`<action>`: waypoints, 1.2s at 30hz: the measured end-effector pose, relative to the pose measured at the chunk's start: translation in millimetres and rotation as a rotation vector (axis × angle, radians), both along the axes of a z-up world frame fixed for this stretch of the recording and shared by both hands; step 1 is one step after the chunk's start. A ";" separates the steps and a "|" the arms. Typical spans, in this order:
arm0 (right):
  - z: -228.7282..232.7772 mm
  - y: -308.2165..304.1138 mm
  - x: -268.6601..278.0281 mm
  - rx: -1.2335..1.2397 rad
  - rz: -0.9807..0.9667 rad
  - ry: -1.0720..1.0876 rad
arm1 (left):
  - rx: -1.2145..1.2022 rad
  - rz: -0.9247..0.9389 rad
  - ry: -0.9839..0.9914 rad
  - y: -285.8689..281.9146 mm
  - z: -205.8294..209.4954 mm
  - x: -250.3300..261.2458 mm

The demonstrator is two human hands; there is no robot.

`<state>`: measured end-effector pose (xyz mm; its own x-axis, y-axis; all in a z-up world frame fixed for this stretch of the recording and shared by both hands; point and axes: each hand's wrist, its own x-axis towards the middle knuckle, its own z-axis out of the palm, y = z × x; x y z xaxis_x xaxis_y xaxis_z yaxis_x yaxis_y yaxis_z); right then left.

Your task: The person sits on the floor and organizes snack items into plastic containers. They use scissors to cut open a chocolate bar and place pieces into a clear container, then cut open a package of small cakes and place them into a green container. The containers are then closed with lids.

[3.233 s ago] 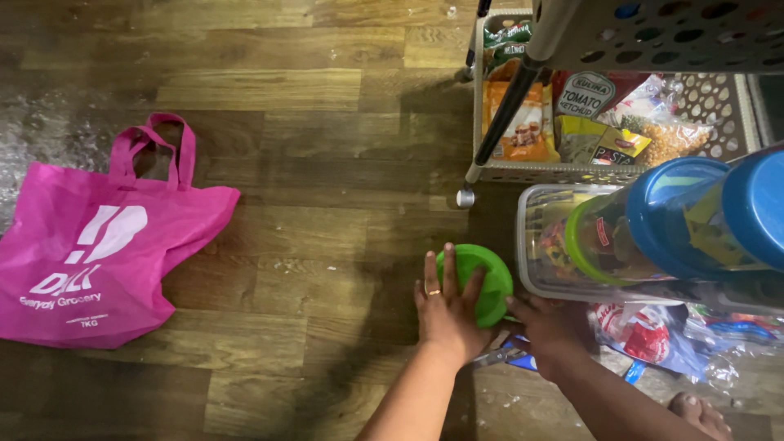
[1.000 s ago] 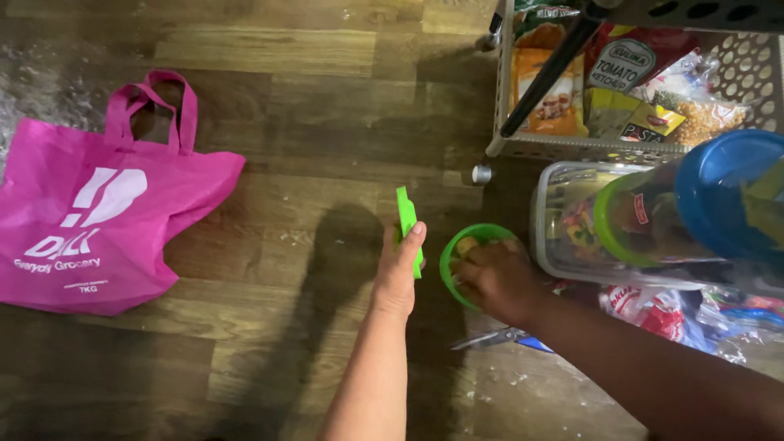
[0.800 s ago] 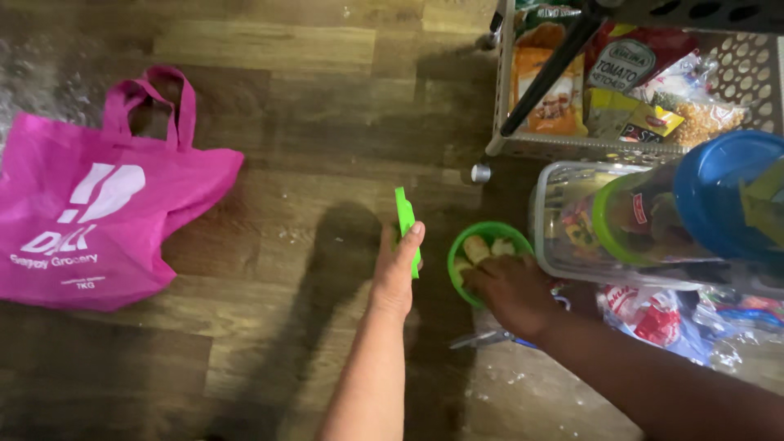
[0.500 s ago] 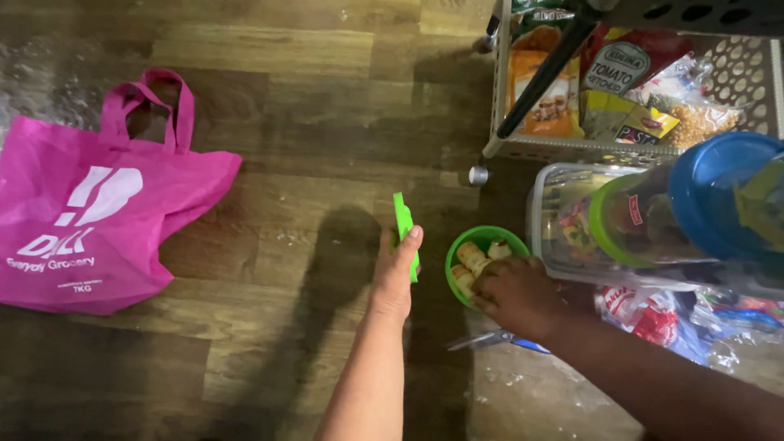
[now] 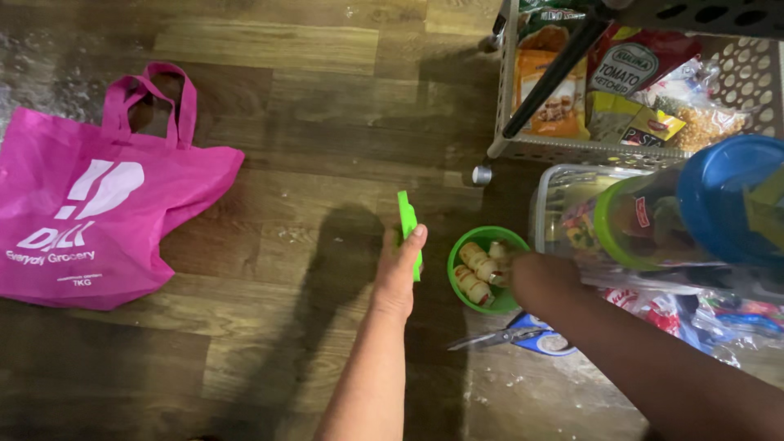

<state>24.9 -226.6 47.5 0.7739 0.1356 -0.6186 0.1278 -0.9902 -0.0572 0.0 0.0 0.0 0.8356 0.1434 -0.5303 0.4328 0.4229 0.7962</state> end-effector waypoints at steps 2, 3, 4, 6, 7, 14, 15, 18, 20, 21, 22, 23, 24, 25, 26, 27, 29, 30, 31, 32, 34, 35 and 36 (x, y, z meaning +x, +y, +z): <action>-8.9 0.4 2.7 -0.005 0.052 0.096 | 0.051 -0.036 -0.073 -1.6 3.6 -1.4; -12.5 -1.4 2.7 0.032 0.031 0.100 | 0.074 -0.058 -0.108 -3.5 7.2 -3.2; -15.8 -3.8 3.2 0.068 0.011 0.104 | 0.213 -0.135 -0.060 -5.6 12.5 -5.1; -21.7 -9.7 3.9 0.119 -0.091 0.034 | 0.493 -0.293 0.021 -10.4 27.9 -4.6; -24.0 -14.7 4.2 0.130 -0.166 -0.037 | 0.688 -0.452 -0.014 -15.0 36.8 -2.7; -50.9 -52.7 -48.6 0.649 -0.596 -0.650 | 1.463 -1.197 -0.164 -79.1 76.6 -14.9; -56.8 -53.9 -59.1 0.579 -0.613 -0.630 | 1.491 -1.207 -0.167 -85.7 76.5 -17.2; -75.2 -55.7 -84.0 0.594 -0.856 -0.516 | 1.567 -1.260 -0.071 -102.1 73.0 -18.2; -87.7 -55.6 -96.8 0.909 -1.271 -0.346 | 1.513 -1.258 -0.045 -107.1 72.6 -18.9; -93.0 -57.5 -99.0 0.990 -1.385 -0.268 | 1.491 -1.256 -0.028 -107.0 73.5 -18.3; -97.9 -60.6 -100.0 1.072 -1.496 -0.186 | 1.489 -1.287 -0.009 -107.2 74.8 -17.3; -103.2 -63.7 -100.1 1.152 -1.605 -0.101 | 1.484 -1.319 0.008 -108.6 76.1 -15.3; -109.3 -65.2 -99.7 1.064 -1.671 -0.051 | 1.479 -1.350 0.024 -110.1 77.0 -13.1; -113.6 -69.8 -100.7 0.967 -1.732 -0.001 | 1.474 -1.350 0.032 -111.6 77.4 -12.2; -117.6 -73.5 -102.2 0.869 -1.789 0.049 | 1.469 -1.350 0.039 -112.0 77.1 -11.3; -120.2 -76.4 -106.3 0.841 -1.788 0.079 | 1.462 -1.352 0.050 -113.4 77.0 -12.6; -122.8 -75.1 -108.4 0.803 -1.781 0.139 | 1.492 -1.387 0.069 -116.4 77.8 -11.0; -121.7 -72.4 -107.1 0.792 -1.789 0.196 | 1.515 -1.400 0.078 -115.5 78.3 -7.9; -119.0 -69.6 -107.1 0.778 -1.796 0.252 | 1.519 -1.388 0.052 -113.9 78.3 -5.5; -115.6 -66.2 -105.8 0.764 -1.802 0.308 | 1.522 -1.375 0.025 -111.6 77.7 -3.1; -105.0 -61.2 -106.9 0.810 -1.770 0.477 | 1.509 -1.343 -0.001 -109.3 76.0 -8.4; -98.5 -59.2 -103.4 0.836 -1.756 0.554 | 1.503 -1.320 -0.016 -107.5 74.9 -8.0; -90.8 -55.7 -101.0 0.864 -1.735 0.621 | 1.498 -1.298 -0.031 -105.0 74.3 -7.3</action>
<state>-76.1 -282.2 -43.2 0.1392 -0.0196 -0.9901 -0.9498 0.2803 -0.1391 -7.3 -105.0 74.3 0.7926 -0.2126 -0.5715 -0.1430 -0.9759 0.1647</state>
